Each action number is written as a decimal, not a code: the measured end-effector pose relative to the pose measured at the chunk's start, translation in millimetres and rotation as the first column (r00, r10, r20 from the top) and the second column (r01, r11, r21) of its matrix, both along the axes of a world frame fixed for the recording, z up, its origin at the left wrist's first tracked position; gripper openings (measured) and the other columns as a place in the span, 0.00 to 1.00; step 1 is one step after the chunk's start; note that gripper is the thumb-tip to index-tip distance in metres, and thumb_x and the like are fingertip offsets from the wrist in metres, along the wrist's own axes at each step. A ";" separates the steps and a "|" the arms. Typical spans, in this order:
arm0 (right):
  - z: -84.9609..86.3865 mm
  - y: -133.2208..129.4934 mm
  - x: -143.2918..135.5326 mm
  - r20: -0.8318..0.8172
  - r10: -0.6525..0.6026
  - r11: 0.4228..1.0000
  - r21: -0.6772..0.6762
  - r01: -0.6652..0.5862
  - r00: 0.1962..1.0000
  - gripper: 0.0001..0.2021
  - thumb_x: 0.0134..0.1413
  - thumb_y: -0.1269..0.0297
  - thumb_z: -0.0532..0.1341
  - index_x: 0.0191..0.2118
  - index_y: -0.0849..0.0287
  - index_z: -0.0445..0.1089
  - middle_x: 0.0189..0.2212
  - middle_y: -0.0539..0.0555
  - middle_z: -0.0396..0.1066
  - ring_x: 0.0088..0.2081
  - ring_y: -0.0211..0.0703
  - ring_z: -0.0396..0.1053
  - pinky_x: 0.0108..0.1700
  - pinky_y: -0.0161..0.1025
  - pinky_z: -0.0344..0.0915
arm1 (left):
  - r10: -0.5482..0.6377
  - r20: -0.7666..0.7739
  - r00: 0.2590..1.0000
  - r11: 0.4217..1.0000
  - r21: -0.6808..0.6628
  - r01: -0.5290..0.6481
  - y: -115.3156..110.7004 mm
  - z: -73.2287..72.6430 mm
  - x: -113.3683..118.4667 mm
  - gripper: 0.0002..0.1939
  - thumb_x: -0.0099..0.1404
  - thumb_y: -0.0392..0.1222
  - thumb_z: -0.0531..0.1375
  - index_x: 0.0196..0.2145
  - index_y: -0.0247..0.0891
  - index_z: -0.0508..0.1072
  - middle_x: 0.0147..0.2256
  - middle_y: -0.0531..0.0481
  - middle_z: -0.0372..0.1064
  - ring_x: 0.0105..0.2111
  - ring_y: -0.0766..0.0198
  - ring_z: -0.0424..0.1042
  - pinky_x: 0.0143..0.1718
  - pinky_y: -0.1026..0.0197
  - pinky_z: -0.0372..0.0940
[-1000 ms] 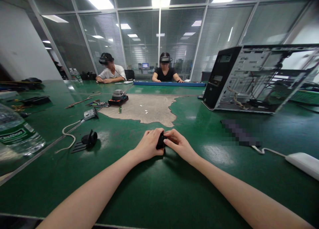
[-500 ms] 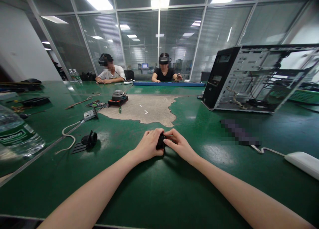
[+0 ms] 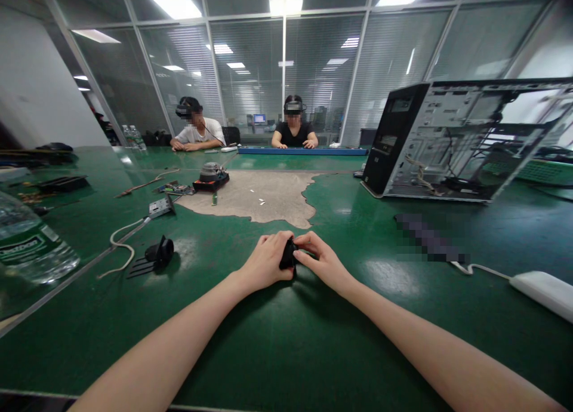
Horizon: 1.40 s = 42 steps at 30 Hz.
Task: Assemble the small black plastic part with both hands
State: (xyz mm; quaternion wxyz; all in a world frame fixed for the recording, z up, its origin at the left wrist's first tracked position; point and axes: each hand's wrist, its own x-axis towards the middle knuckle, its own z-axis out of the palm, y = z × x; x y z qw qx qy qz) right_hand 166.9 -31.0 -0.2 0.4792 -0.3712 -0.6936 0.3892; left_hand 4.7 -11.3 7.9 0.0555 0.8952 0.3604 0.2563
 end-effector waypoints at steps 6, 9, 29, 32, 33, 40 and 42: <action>-3.9 3.9 0.0 -0.001 -0.004 0.999 -0.041 0.004 1.000 0.10 0.49 0.65 0.57 0.39 0.57 0.59 0.37 0.52 0.64 0.41 0.40 0.66 0.45 0.42 0.63 | 0.004 -0.009 1.000 1.000 0.008 -0.004 0.7 -0.3 -0.6 0.30 0.46 0.38 0.59 0.47 0.40 0.52 0.43 0.47 0.60 0.43 0.55 0.61 0.44 0.54 0.53; -3.9 3.2 0.3 0.045 0.008 0.998 -0.069 -0.005 0.999 0.11 0.50 0.65 0.55 0.41 0.57 0.59 0.39 0.53 0.64 0.40 0.40 0.66 0.43 0.42 0.64 | -0.001 -0.011 1.000 1.000 0.007 0.001 0.4 0.2 -0.8 0.30 0.46 0.38 0.59 0.47 0.40 0.52 0.43 0.47 0.60 0.43 0.55 0.61 0.44 0.54 0.53; -1.2 0.1 0.9 0.031 0.009 1.000 -0.001 -0.009 0.999 0.09 0.47 0.67 0.58 0.37 0.57 0.60 0.36 0.50 0.65 0.42 0.41 0.66 0.46 0.43 0.62 | 0.003 -0.015 1.000 1.000 0.014 -0.003 0.4 0.1 -1.7 0.29 0.46 0.38 0.59 0.46 0.40 0.53 0.42 0.48 0.61 0.42 0.56 0.62 0.44 0.54 0.53; -1.1 0.0 1.3 0.020 -0.008 1.000 0.003 0.008 1.000 0.07 0.48 0.66 0.57 0.36 0.57 0.60 0.35 0.50 0.65 0.43 0.41 0.65 0.48 0.43 0.61 | 0.004 -0.018 1.000 1.000 0.014 -0.004 0.6 -0.1 -1.7 0.29 0.46 0.38 0.59 0.46 0.41 0.53 0.42 0.49 0.60 0.42 0.56 0.62 0.44 0.54 0.53; -1.6 0.5 1.3 0.023 -0.010 1.000 -0.007 0.010 1.000 0.07 0.48 0.65 0.57 0.36 0.57 0.60 0.35 0.50 0.65 0.42 0.41 0.66 0.47 0.43 0.61 | 0.004 -0.016 1.000 1.000 0.014 -0.004 0.6 -0.1 -1.5 0.29 0.46 0.38 0.59 0.46 0.41 0.53 0.42 0.48 0.60 0.42 0.56 0.61 0.44 0.54 0.53; -3.4 2.3 0.5 0.064 -0.009 0.999 -0.051 0.013 0.998 0.11 0.50 0.66 0.55 0.41 0.57 0.59 0.38 0.53 0.64 0.40 0.40 0.66 0.44 0.42 0.63 | 0.003 -0.008 1.000 1.000 0.008 -0.003 0.2 0.1 -0.3 0.30 0.46 0.38 0.59 0.46 0.40 0.52 0.42 0.48 0.61 0.42 0.55 0.62 0.44 0.54 0.53; -1.9 0.7 0.5 0.062 0.009 0.999 -0.045 -0.006 0.998 0.10 0.49 0.67 0.56 0.39 0.57 0.59 0.37 0.51 0.65 0.40 0.40 0.66 0.45 0.42 0.63 | 0.000 -0.010 1.000 1.000 0.002 0.000 0.0 0.7 -0.4 0.30 0.45 0.38 0.59 0.46 0.41 0.53 0.42 0.48 0.61 0.42 0.55 0.62 0.45 0.54 0.53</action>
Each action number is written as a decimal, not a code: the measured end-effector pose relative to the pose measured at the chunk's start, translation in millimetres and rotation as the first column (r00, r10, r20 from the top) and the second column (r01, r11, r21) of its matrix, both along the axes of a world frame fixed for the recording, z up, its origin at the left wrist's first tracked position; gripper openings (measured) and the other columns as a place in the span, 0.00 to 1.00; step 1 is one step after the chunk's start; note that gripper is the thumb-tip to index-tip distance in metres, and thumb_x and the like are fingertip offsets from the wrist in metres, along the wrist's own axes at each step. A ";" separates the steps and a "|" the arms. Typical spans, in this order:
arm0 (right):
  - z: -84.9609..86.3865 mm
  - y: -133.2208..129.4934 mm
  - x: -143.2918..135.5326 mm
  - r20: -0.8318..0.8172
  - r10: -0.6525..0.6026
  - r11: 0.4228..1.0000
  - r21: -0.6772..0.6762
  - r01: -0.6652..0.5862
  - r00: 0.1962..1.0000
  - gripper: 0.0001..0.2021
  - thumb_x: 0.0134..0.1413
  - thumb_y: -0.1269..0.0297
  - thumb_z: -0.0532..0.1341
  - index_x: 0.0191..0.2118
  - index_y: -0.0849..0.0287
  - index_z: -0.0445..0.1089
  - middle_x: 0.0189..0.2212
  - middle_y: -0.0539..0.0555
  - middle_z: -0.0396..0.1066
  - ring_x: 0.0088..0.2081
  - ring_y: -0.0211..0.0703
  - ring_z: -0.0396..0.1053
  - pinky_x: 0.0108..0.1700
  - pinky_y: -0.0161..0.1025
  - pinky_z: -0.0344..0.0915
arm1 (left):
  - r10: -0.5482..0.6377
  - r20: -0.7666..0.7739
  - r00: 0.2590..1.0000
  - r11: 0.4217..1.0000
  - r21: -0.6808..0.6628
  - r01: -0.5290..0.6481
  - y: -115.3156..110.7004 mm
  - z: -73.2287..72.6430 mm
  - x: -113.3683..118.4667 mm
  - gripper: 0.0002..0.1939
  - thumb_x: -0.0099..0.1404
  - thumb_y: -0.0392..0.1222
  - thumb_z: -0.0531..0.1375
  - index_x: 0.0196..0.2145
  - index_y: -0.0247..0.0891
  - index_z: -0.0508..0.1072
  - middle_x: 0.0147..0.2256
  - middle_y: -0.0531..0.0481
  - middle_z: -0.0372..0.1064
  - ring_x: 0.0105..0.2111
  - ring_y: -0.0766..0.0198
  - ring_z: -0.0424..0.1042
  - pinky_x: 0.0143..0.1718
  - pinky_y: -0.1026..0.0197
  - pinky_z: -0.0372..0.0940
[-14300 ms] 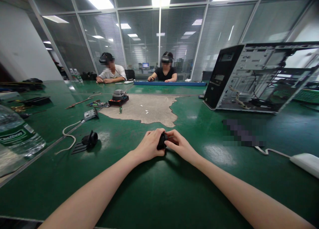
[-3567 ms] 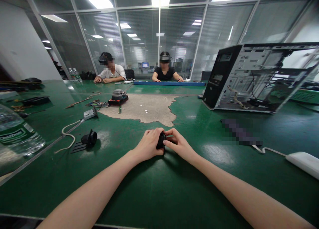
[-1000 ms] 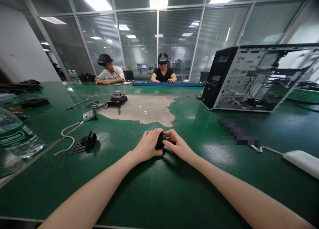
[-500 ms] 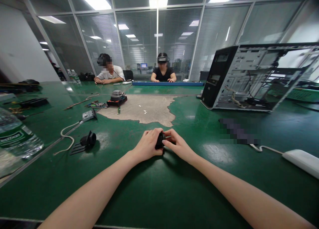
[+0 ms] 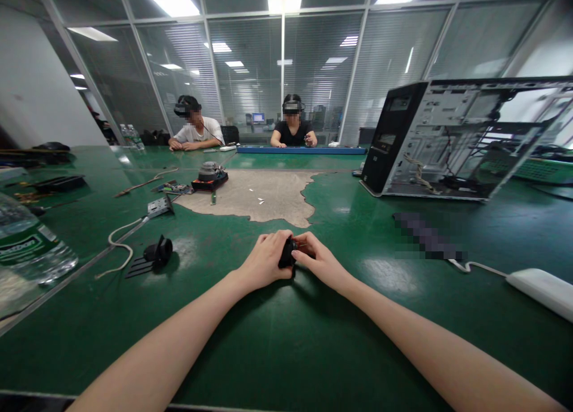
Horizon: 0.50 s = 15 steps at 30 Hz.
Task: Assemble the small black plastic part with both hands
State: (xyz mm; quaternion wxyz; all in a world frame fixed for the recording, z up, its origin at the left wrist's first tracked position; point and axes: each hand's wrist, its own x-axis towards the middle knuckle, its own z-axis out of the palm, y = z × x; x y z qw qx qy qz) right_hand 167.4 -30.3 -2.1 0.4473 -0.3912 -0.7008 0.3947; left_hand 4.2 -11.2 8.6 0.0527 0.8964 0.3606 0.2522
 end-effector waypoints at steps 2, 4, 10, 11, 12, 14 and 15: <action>1.7 -1.7 0.0 -0.026 0.021 1.000 0.013 -0.021 0.999 0.09 0.48 0.68 0.57 0.38 0.57 0.59 0.36 0.50 0.64 0.41 0.40 0.66 0.45 0.42 0.62 | 0.001 0.003 1.000 1.000 -0.008 -0.001 -0.3 0.6 -0.1 0.29 0.46 0.38 0.59 0.46 0.41 0.53 0.42 0.49 0.60 0.42 0.55 0.62 0.45 0.53 0.53; 2.6 -2.5 -0.1 -0.053 0.018 0.999 0.028 -0.016 0.998 0.08 0.48 0.68 0.57 0.37 0.57 0.59 0.35 0.50 0.64 0.42 0.40 0.66 0.46 0.42 0.62 | 0.003 0.006 1.000 1.000 -0.013 -0.003 -0.6 0.9 -0.1 0.29 0.46 0.38 0.59 0.46 0.41 0.53 0.42 0.49 0.60 0.42 0.56 0.62 0.45 0.53 0.53; -0.4 0.9 -0.8 -0.067 -0.020 1.000 0.023 0.022 0.998 0.07 0.49 0.65 0.56 0.37 0.57 0.60 0.35 0.50 0.64 0.41 0.40 0.66 0.45 0.41 0.63 | 0.000 0.006 1.000 1.000 -0.011 0.000 -0.3 0.0 0.2 0.29 0.46 0.38 0.59 0.46 0.41 0.52 0.43 0.48 0.60 0.43 0.55 0.61 0.45 0.53 0.53; -0.9 1.5 -0.8 -0.062 -0.024 1.000 0.014 0.025 0.998 0.09 0.49 0.65 0.56 0.38 0.57 0.60 0.37 0.51 0.64 0.41 0.40 0.66 0.45 0.41 0.63 | 0.003 0.005 1.000 1.000 -0.013 -0.003 -0.2 -0.2 0.2 0.30 0.46 0.38 0.59 0.46 0.41 0.52 0.43 0.48 0.60 0.44 0.55 0.61 0.45 0.53 0.53; -1.3 2.0 -0.7 -0.051 -0.028 1.000 0.003 0.028 0.998 0.10 0.49 0.65 0.56 0.39 0.57 0.59 0.38 0.52 0.64 0.41 0.40 0.66 0.44 0.41 0.63 | 0.005 0.005 1.000 1.000 -0.014 -0.005 -0.1 -0.4 0.3 0.30 0.46 0.38 0.59 0.47 0.41 0.52 0.43 0.48 0.60 0.44 0.55 0.61 0.45 0.53 0.53; -1.3 2.3 -0.3 -0.021 -0.027 0.999 -0.021 0.026 0.999 0.11 0.50 0.65 0.56 0.42 0.57 0.59 0.39 0.53 0.64 0.40 0.40 0.66 0.43 0.42 0.64 | 0.006 0.001 1.000 1.000 -0.012 -0.006 -0.1 -0.5 0.2 0.31 0.46 0.38 0.59 0.47 0.41 0.52 0.43 0.47 0.60 0.44 0.55 0.61 0.45 0.53 0.53; -1.1 2.1 -0.1 -0.009 -0.021 0.999 -0.028 0.021 1.000 0.11 0.50 0.65 0.55 0.42 0.57 0.59 0.39 0.53 0.64 0.39 0.40 0.66 0.43 0.42 0.64 | 0.005 -0.002 1.000 1.000 -0.010 -0.005 -0.2 -0.4 0.1 0.30 0.46 0.38 0.59 0.47 0.41 0.52 0.43 0.47 0.60 0.43 0.55 0.61 0.45 0.53 0.53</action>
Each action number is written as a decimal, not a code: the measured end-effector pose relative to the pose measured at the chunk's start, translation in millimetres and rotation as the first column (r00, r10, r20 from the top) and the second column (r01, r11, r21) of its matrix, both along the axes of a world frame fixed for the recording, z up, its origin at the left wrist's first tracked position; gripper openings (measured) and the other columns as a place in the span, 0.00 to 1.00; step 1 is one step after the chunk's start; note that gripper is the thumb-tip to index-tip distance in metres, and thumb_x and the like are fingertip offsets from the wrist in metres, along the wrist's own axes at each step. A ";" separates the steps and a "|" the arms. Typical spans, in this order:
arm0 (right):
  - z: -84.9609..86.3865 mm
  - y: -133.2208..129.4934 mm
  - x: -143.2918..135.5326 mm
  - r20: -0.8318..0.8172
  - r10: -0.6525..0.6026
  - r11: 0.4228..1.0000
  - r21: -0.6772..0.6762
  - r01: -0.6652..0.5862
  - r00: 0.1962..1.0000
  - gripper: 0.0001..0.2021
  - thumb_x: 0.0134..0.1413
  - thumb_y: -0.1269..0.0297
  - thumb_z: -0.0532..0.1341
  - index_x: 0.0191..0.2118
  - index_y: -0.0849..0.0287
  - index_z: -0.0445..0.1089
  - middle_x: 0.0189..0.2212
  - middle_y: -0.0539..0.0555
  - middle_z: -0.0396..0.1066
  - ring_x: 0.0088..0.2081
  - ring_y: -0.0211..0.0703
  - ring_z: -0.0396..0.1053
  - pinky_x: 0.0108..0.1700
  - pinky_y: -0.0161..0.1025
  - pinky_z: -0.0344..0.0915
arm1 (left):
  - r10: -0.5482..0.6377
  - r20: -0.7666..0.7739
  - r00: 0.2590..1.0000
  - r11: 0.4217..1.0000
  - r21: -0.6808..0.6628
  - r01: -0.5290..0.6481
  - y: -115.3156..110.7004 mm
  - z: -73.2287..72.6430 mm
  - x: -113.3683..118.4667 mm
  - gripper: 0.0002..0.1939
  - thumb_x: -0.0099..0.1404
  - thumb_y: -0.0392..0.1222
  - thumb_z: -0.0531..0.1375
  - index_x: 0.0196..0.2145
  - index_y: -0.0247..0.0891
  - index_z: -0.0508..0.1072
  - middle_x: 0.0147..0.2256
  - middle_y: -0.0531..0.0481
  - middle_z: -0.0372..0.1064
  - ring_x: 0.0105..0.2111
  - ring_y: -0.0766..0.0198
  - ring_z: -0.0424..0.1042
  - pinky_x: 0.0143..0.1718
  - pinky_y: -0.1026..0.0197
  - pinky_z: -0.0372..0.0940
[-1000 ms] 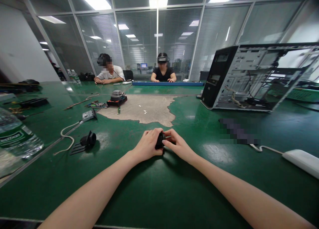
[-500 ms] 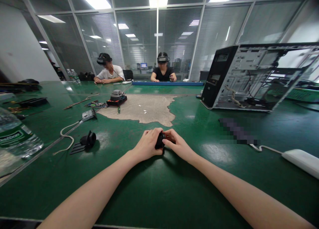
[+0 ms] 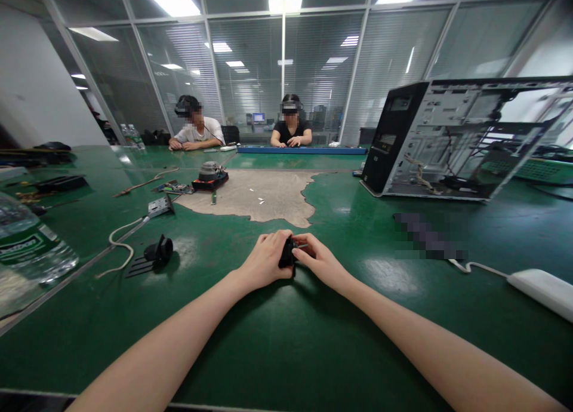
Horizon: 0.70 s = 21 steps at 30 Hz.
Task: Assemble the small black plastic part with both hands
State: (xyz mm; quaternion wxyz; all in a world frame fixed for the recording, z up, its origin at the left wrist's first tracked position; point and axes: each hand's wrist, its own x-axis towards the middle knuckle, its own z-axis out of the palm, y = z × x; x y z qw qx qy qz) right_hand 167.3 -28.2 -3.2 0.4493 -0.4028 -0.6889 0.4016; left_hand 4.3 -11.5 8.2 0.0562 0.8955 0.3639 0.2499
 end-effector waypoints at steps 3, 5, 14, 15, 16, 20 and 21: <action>1.1 -1.2 0.6 -0.005 0.025 0.999 0.026 -0.025 1.000 0.10 0.49 0.66 0.56 0.39 0.57 0.60 0.37 0.51 0.64 0.40 0.40 0.66 0.44 0.42 0.63 | -0.003 0.000 1.000 1.000 0.009 0.003 -0.3 0.1 -0.5 0.30 0.46 0.38 0.59 0.46 0.40 0.52 0.43 0.48 0.60 0.43 0.55 0.61 0.45 0.54 0.53; 1.7 -1.9 0.7 -0.024 0.023 0.998 0.065 -0.021 0.999 0.08 0.48 0.67 0.57 0.37 0.57 0.60 0.36 0.50 0.64 0.41 0.40 0.66 0.46 0.42 0.62 | -0.005 0.002 1.000 1.000 0.014 0.005 -0.2 -0.1 -0.8 0.29 0.46 0.38 0.59 0.46 0.40 0.53 0.42 0.48 0.60 0.43 0.56 0.61 0.44 0.54 0.53; -0.4 0.1 -0.2 -0.031 0.002 1.000 0.029 -0.001 1.000 0.11 0.49 0.65 0.56 0.41 0.57 0.60 0.39 0.52 0.65 0.41 0.40 0.66 0.46 0.42 0.63 | -0.003 0.008 1.000 1.000 -0.003 0.003 -0.1 -0.1 -0.6 0.30 0.47 0.39 0.59 0.47 0.41 0.52 0.43 0.47 0.60 0.44 0.55 0.61 0.45 0.53 0.53; -0.4 0.1 -0.1 -0.021 0.008 1.000 0.018 -0.007 1.000 0.11 0.49 0.65 0.56 0.41 0.57 0.60 0.39 0.52 0.65 0.40 0.40 0.66 0.44 0.42 0.63 | -0.005 0.009 1.000 1.000 -0.003 0.005 -0.3 0.2 -0.6 0.30 0.47 0.39 0.59 0.47 0.41 0.52 0.43 0.48 0.60 0.44 0.55 0.61 0.45 0.53 0.52; -0.3 0.0 0.0 -0.012 0.015 1.000 0.013 -0.015 1.000 0.11 0.50 0.65 0.56 0.41 0.57 0.60 0.38 0.52 0.65 0.39 0.40 0.67 0.44 0.42 0.64 | -0.007 0.008 1.000 1.000 -0.001 0.007 -0.4 0.5 -0.7 0.30 0.46 0.38 0.59 0.47 0.41 0.52 0.43 0.48 0.60 0.43 0.55 0.61 0.45 0.53 0.52; 1.5 -1.5 0.2 -0.035 0.034 0.998 0.061 -0.032 0.999 0.08 0.49 0.66 0.57 0.37 0.57 0.60 0.35 0.50 0.65 0.41 0.40 0.66 0.46 0.42 0.62 | -0.007 0.009 1.000 1.000 -0.001 0.007 -0.5 0.9 -0.8 0.29 0.46 0.38 0.59 0.46 0.41 0.52 0.43 0.48 0.60 0.43 0.56 0.61 0.45 0.53 0.52; 1.9 -1.8 0.2 -0.047 0.029 0.997 0.079 -0.025 0.998 0.07 0.49 0.66 0.57 0.37 0.56 0.61 0.35 0.50 0.65 0.42 0.40 0.65 0.47 0.42 0.62 | -0.006 0.011 1.000 1.000 -0.003 0.006 -0.5 0.9 -0.7 0.29 0.46 0.38 0.59 0.46 0.41 0.52 0.43 0.48 0.60 0.43 0.56 0.61 0.45 0.53 0.52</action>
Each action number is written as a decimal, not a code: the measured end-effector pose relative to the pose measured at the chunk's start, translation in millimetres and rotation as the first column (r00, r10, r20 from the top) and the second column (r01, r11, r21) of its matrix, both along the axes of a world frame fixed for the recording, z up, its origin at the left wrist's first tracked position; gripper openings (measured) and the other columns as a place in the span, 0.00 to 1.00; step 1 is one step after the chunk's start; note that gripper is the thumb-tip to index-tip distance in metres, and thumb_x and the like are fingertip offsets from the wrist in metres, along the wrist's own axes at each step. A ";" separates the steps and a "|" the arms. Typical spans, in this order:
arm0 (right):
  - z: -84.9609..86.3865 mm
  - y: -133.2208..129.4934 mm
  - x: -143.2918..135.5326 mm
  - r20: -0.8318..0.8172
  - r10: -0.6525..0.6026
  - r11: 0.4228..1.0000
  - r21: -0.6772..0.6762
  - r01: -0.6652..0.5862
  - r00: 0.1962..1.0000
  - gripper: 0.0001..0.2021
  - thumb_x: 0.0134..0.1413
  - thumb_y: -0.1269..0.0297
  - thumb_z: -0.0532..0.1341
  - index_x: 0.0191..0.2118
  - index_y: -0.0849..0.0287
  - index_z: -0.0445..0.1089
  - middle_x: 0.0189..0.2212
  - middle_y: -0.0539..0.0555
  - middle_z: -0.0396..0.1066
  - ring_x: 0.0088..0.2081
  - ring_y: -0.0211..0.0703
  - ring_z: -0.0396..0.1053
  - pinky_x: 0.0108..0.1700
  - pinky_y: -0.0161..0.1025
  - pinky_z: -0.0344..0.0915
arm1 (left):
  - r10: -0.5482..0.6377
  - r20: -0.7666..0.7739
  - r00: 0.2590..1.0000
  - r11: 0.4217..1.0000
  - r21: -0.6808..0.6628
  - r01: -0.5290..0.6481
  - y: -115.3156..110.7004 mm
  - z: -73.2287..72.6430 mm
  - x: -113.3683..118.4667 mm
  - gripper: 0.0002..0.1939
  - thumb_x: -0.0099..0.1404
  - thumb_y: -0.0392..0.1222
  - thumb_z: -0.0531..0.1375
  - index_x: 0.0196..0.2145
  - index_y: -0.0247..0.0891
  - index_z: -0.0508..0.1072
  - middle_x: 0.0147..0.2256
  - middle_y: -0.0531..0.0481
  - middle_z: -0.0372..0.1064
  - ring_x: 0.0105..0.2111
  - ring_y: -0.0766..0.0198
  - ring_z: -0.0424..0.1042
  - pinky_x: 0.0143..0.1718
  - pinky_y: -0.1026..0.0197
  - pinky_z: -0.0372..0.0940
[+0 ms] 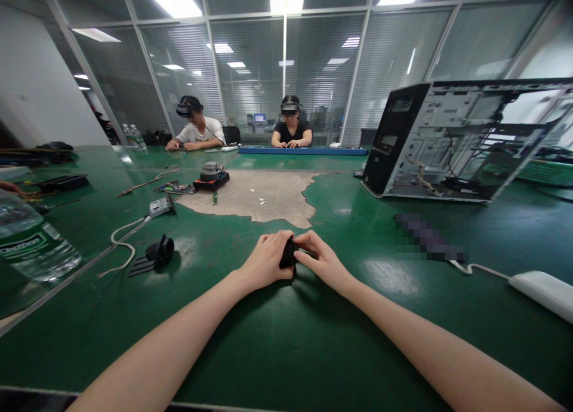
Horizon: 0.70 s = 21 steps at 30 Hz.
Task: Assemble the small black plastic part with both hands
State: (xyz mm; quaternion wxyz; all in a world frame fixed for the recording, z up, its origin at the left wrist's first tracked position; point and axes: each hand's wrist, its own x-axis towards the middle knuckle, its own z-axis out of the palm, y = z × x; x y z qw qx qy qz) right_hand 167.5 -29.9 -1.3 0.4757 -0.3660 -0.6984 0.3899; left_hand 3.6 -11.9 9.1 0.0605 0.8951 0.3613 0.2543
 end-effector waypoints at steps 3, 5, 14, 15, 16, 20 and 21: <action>0.4 0.3 -0.1 -0.018 -0.017 0.999 0.031 0.018 1.000 0.06 0.49 0.65 0.56 0.36 0.57 0.62 0.35 0.50 0.64 0.42 0.40 0.65 0.49 0.42 0.61 | 0.000 0.001 1.000 1.000 -0.001 0.000 0.1 -0.2 0.4 0.29 0.47 0.38 0.59 0.46 0.41 0.52 0.43 0.48 0.59 0.44 0.55 0.61 0.45 0.53 0.52; -0.1 1.3 -0.1 -0.011 -0.025 0.999 0.021 0.025 1.000 0.07 0.49 0.65 0.57 0.36 0.57 0.61 0.35 0.50 0.65 0.42 0.40 0.65 0.49 0.43 0.61 | -0.002 -0.002 1.000 1.000 0.001 0.002 0.2 -0.4 0.5 0.29 0.47 0.38 0.58 0.46 0.41 0.53 0.43 0.48 0.60 0.44 0.55 0.61 0.44 0.53 0.53; -1.2 1.3 0.7 0.029 0.006 0.998 -0.062 -0.004 1.000 0.10 0.48 0.66 0.57 0.39 0.56 0.60 0.36 0.51 0.65 0.39 0.40 0.67 0.43 0.41 0.64 | 0.002 -0.006 1.000 1.000 0.005 -0.002 0.2 -0.7 0.4 0.30 0.46 0.38 0.59 0.47 0.41 0.52 0.43 0.47 0.60 0.43 0.55 0.61 0.45 0.53 0.53; -0.6 0.6 0.7 0.026 0.002 0.999 -0.049 0.000 1.000 0.10 0.48 0.66 0.57 0.38 0.56 0.60 0.36 0.50 0.65 0.39 0.40 0.67 0.43 0.42 0.64 | 0.005 -0.007 1.000 1.000 0.004 -0.005 0.1 -0.5 0.5 0.30 0.46 0.38 0.59 0.47 0.41 0.52 0.43 0.47 0.60 0.43 0.55 0.61 0.45 0.53 0.53; 0.0 0.1 0.7 0.020 -0.006 0.999 -0.032 0.007 1.000 0.09 0.47 0.66 0.58 0.37 0.56 0.60 0.35 0.50 0.65 0.40 0.40 0.67 0.44 0.42 0.63 | 0.008 -0.007 1.000 1.000 0.003 -0.008 -0.2 -0.3 0.6 0.29 0.46 0.38 0.59 0.46 0.41 0.53 0.43 0.47 0.60 0.43 0.55 0.61 0.45 0.53 0.53; 0.8 0.6 0.5 -0.001 -0.036 0.999 0.017 0.036 0.999 0.07 0.48 0.65 0.58 0.35 0.57 0.62 0.34 0.50 0.65 0.41 0.40 0.66 0.48 0.42 0.61 | 0.007 -0.010 1.000 1.000 -0.001 -0.007 -0.7 0.5 0.5 0.29 0.46 0.38 0.59 0.46 0.41 0.53 0.43 0.47 0.60 0.44 0.55 0.61 0.45 0.53 0.53; 0.4 1.2 0.4 0.000 -0.036 0.999 0.016 0.036 0.999 0.07 0.48 0.65 0.57 0.35 0.56 0.62 0.34 0.50 0.65 0.41 0.40 0.66 0.48 0.42 0.61 | 0.007 -0.010 1.000 1.000 -0.002 -0.007 -0.6 0.5 0.5 0.29 0.46 0.38 0.59 0.46 0.41 0.53 0.43 0.47 0.60 0.44 0.55 0.61 0.45 0.53 0.53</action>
